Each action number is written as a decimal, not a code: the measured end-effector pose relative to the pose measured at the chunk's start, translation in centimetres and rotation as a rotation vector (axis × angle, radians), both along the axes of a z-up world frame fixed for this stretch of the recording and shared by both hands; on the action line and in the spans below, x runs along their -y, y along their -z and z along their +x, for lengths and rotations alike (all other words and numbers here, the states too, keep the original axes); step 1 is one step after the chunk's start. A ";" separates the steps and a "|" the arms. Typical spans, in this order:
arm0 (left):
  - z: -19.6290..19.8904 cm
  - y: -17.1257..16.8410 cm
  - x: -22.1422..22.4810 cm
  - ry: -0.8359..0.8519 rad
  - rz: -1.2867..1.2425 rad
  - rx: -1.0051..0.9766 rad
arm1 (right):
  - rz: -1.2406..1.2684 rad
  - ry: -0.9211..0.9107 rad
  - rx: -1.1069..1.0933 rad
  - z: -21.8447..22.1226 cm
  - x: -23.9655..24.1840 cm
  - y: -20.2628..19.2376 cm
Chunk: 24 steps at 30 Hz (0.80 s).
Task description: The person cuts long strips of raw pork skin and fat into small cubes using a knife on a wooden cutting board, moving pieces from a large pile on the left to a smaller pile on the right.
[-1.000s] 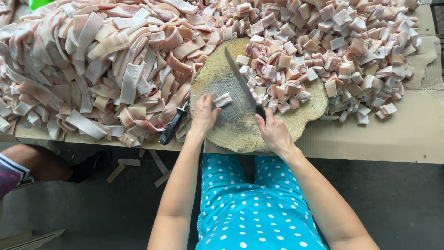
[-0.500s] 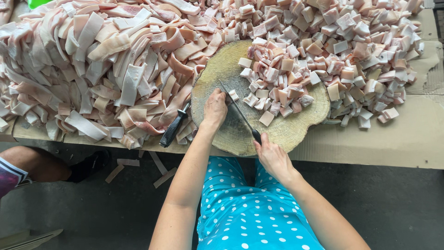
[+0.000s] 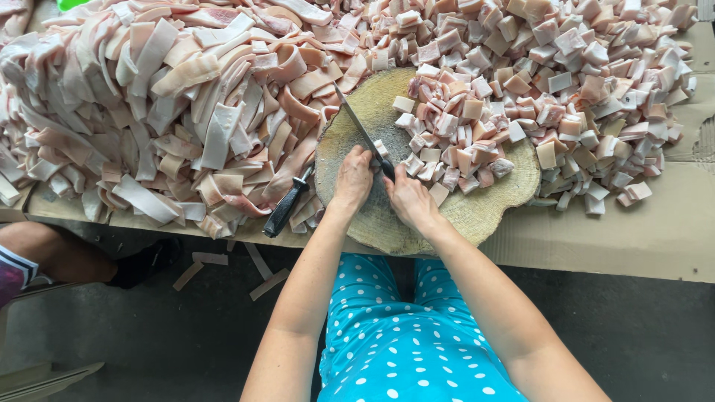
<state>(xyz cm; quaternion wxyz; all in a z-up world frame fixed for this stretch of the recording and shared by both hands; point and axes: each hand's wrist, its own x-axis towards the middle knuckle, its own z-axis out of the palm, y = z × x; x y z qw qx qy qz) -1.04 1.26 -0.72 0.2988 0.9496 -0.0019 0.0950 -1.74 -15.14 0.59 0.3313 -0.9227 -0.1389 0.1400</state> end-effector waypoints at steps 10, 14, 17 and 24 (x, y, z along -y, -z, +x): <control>1.0 2.0 1.0 -0.077 -0.167 -0.049 | 0.265 0.199 -0.247 -1.8 7.4 -2.4; 2.3 1.6 2.4 -0.015 -0.424 -0.046 | 0.178 0.327 -0.199 -2.8 8.0 -6.4; 2.8 1.8 0.8 -0.103 -0.460 0.086 | 0.207 0.265 -0.055 -3.9 7.0 -6.5; 7.8 3.4 -11.3 -0.356 -0.186 0.179 | 0.043 0.049 -0.004 -5.4 4.2 -3.7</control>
